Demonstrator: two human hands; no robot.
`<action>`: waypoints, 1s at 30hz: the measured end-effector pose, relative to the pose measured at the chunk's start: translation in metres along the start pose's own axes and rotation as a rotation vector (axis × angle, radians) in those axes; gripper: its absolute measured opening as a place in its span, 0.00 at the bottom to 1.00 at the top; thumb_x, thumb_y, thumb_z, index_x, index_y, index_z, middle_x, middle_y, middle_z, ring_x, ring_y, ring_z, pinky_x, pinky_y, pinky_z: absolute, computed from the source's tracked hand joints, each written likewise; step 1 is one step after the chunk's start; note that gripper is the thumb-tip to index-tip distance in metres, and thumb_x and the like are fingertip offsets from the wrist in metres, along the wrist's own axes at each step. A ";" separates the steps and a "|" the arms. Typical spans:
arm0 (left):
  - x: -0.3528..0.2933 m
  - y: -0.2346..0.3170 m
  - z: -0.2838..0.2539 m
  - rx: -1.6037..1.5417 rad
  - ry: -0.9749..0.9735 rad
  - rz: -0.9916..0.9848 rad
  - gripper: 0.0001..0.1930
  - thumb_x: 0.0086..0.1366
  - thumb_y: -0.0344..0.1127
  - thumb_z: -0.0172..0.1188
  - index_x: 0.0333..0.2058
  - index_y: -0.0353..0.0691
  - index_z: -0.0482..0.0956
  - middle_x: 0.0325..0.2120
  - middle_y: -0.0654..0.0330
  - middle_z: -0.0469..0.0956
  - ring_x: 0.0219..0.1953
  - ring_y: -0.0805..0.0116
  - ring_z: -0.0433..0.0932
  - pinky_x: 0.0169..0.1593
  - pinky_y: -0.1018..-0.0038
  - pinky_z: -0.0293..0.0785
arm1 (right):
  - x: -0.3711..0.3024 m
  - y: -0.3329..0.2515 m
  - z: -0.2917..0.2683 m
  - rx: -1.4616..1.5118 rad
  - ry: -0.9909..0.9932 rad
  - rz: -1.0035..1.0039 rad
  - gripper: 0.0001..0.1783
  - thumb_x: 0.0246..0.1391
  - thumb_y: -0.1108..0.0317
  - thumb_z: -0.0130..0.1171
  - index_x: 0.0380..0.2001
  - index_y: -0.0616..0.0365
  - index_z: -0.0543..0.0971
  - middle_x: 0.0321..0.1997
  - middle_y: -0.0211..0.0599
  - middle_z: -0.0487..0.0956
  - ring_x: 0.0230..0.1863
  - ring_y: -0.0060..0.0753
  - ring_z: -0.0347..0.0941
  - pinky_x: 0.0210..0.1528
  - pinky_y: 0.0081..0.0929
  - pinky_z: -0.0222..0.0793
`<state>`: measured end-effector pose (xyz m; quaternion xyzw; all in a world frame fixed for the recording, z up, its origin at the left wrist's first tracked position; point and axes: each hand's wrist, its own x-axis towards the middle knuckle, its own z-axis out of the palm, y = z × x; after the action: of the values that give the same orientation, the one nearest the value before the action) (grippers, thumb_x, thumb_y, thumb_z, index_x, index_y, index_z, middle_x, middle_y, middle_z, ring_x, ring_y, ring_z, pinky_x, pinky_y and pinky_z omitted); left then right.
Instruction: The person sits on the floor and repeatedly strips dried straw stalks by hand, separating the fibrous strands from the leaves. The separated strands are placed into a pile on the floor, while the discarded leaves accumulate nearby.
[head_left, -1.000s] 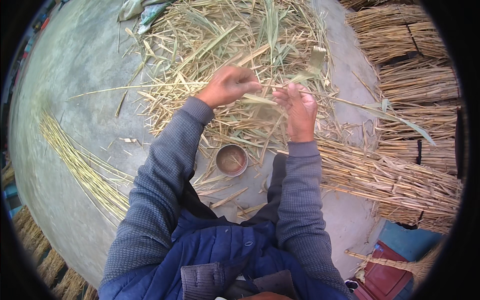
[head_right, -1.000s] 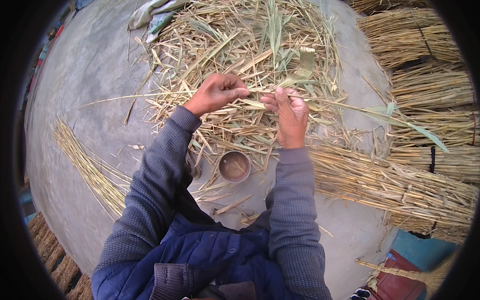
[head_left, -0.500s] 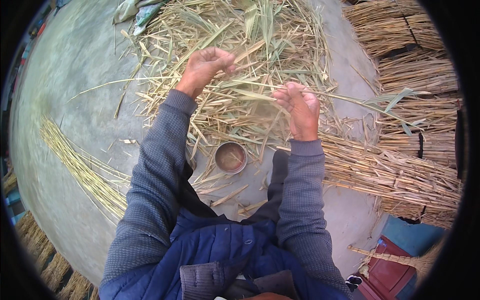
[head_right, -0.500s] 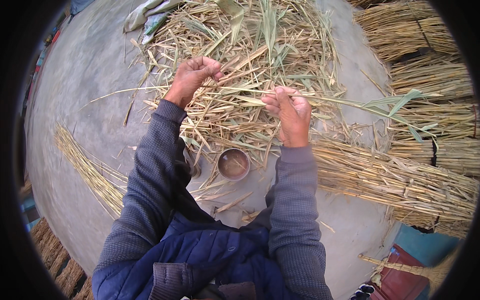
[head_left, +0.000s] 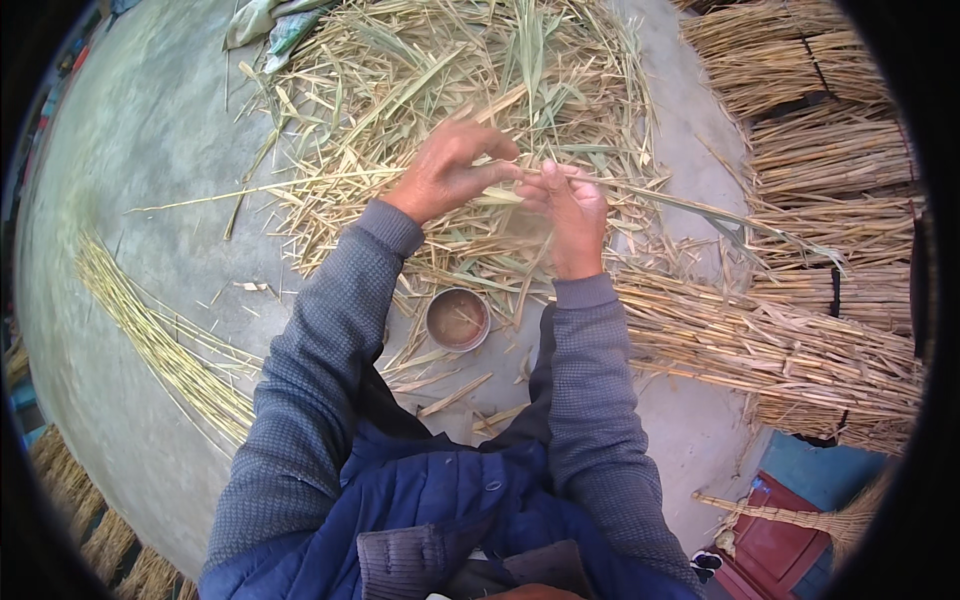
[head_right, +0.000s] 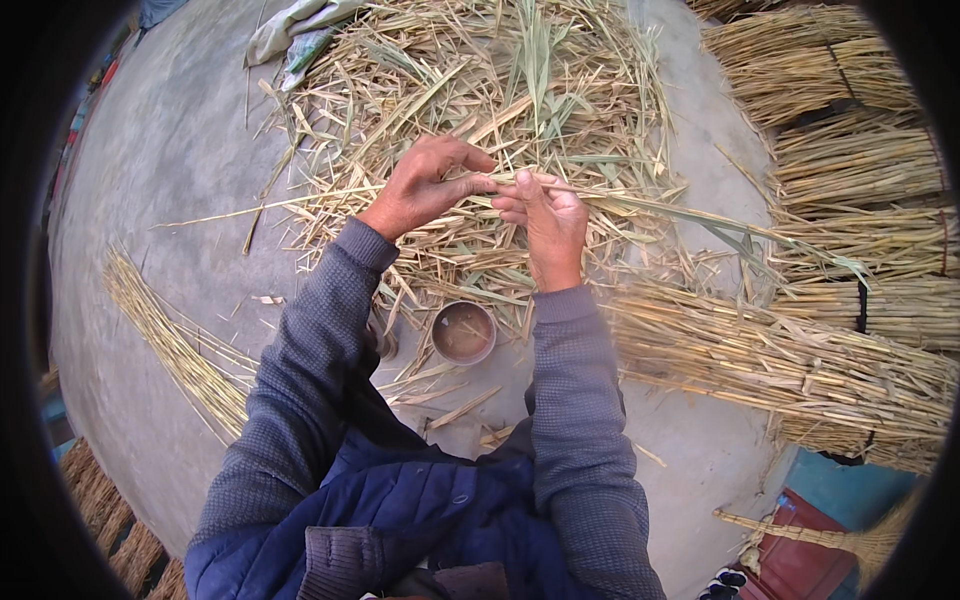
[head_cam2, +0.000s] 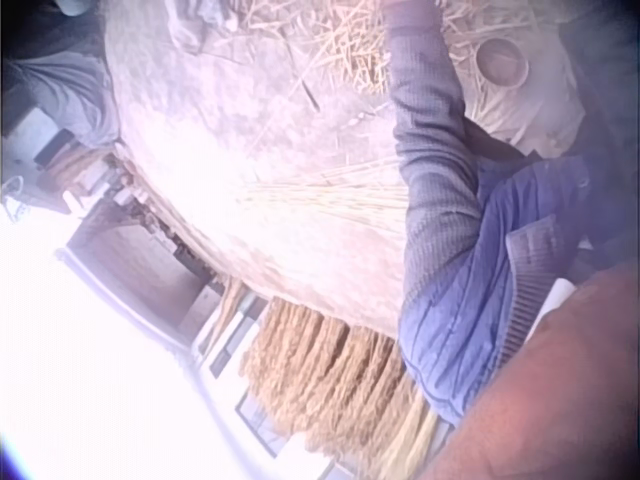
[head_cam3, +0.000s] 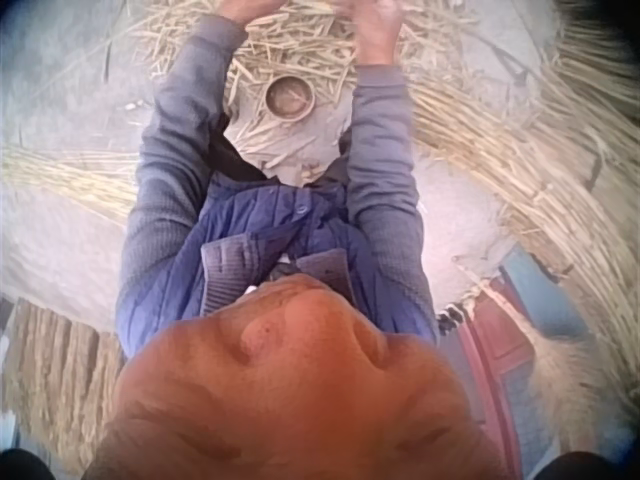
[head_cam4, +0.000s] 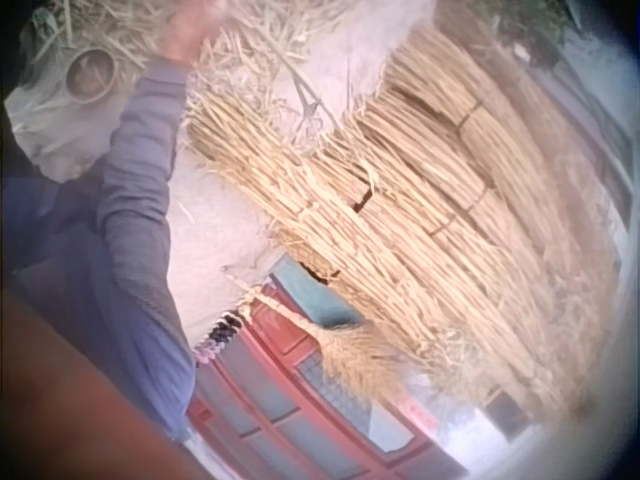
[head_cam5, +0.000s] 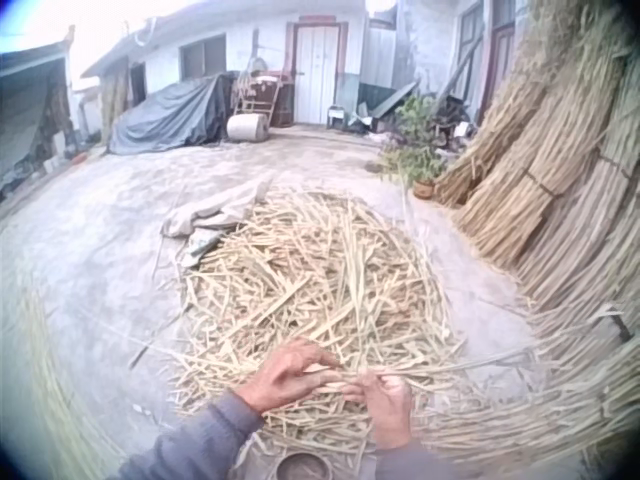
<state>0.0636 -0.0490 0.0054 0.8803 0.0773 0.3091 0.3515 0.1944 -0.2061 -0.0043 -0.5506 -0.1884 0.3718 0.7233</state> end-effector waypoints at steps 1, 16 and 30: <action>0.003 0.006 0.004 0.035 -0.027 -0.009 0.10 0.58 0.39 0.71 0.33 0.40 0.84 0.31 0.59 0.84 0.36 0.62 0.81 0.45 0.66 0.72 | 0.000 0.002 0.002 -0.009 -0.003 -0.009 0.20 0.62 0.59 0.65 0.44 0.66 0.76 0.35 0.45 0.84 0.33 0.29 0.84 0.35 0.19 0.80; -0.012 -0.018 -0.062 -0.159 -0.240 -0.656 0.13 0.62 0.43 0.71 0.32 0.37 0.84 0.25 0.65 0.82 0.29 0.78 0.78 0.35 0.76 0.74 | 0.001 -0.015 -0.020 0.120 -0.049 -0.163 0.12 0.63 0.72 0.60 0.48 0.63 0.76 0.44 0.43 0.83 0.43 0.37 0.83 0.44 0.28 0.82; -0.003 0.018 -0.001 -0.150 0.094 -0.327 0.10 0.55 0.35 0.75 0.33 0.36 0.87 0.25 0.59 0.85 0.26 0.74 0.81 0.32 0.76 0.76 | -0.001 -0.009 -0.006 0.048 0.016 -0.151 0.13 0.65 0.69 0.60 0.44 0.68 0.73 0.37 0.48 0.83 0.35 0.34 0.84 0.38 0.23 0.83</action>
<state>0.0593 -0.0624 0.0163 0.8119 0.2123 0.2937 0.4578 0.2008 -0.2118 0.0018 -0.5204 -0.2146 0.3161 0.7637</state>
